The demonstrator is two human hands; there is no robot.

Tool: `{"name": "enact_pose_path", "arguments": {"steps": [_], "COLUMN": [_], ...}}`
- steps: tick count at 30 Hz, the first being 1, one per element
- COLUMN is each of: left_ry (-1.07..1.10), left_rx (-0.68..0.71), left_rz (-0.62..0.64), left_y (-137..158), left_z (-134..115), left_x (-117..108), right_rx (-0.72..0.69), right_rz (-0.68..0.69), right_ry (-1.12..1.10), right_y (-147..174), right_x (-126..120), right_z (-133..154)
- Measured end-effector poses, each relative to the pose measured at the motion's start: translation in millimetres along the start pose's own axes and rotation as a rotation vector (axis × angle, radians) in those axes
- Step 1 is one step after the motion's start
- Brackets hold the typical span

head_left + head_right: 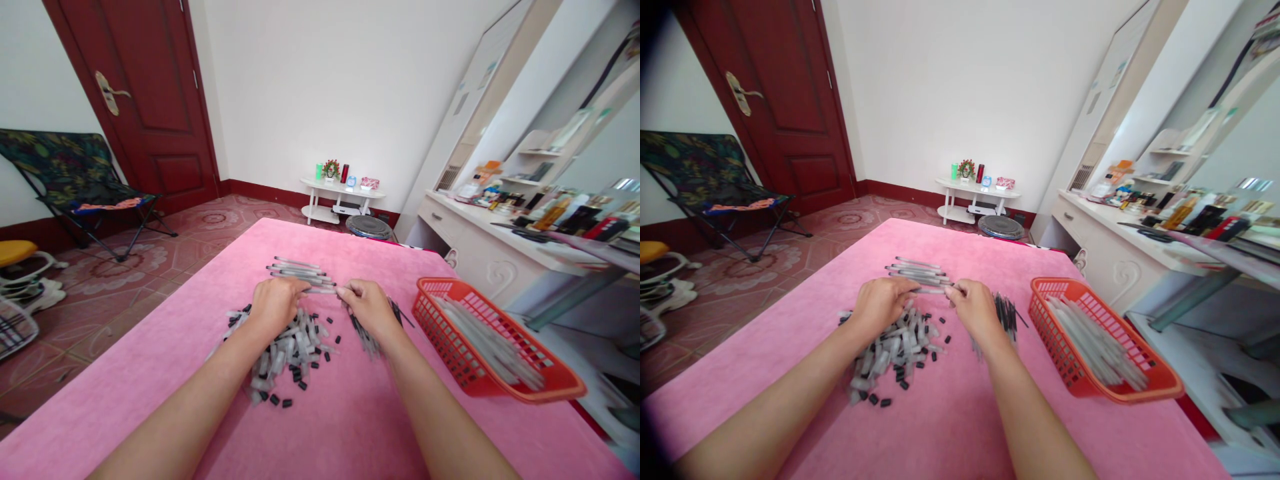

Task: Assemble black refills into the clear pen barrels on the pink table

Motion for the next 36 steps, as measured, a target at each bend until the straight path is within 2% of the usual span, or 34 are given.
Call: {"name": "enact_pose_path", "arguments": {"steps": [3,9,18,23,26,31,33,36], "left_ry": [-0.04,-0.092,-0.078,-0.083,-0.116,-0.151,-0.154,-0.15], "left_rx": [0.001,0.017,0.064,0.091,0.127,0.083,0.069,0.061], "left_rz": [0.021,0.005,0.044,0.093,0.118,0.11,0.086,0.066], "left_y": [0.1,0.1,0.5,0.5,0.9,-2.9,-4.8,-6.3], "left_z": [-0.6,-0.5,-3.1,-4.8,-3.7,5.8,7.3,7.3], "left_x": [0.5,-0.1,2.2,4.7,4.8,0.6,-1.6,-2.8], "right_rx": [-0.05,0.02,-0.02,-0.044,-0.095,-0.08,-0.053,-0.045], "right_rz": [-0.017,0.006,-0.023,-0.027,-0.074,-0.159,-0.095,0.106], "right_ry": [-0.027,-0.01,-0.194,-0.125,-0.047,0.02,-0.053,-0.178], "right_y": [-0.2,0.9,-1.9,-1.7,-2.8,-4.8,-3.7,2.8], "right_x": [-0.3,2.2,-1.0,-2.8,-10.5,-23.6,-15.4,12.2], "right_z": [1.7,-2.0,-4.1,-2.3,-3.2,-7.1,-3.4,9.1]}}
Point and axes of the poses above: each hand's wrist, its own y-axis away from the middle knuckle, its own x-axis out of the palm, z = x × y, the point moved 6 cm from there along -y, towards the middle knuckle, and after that the axes turned 6 degrees about -x, right-handed, at the moved point
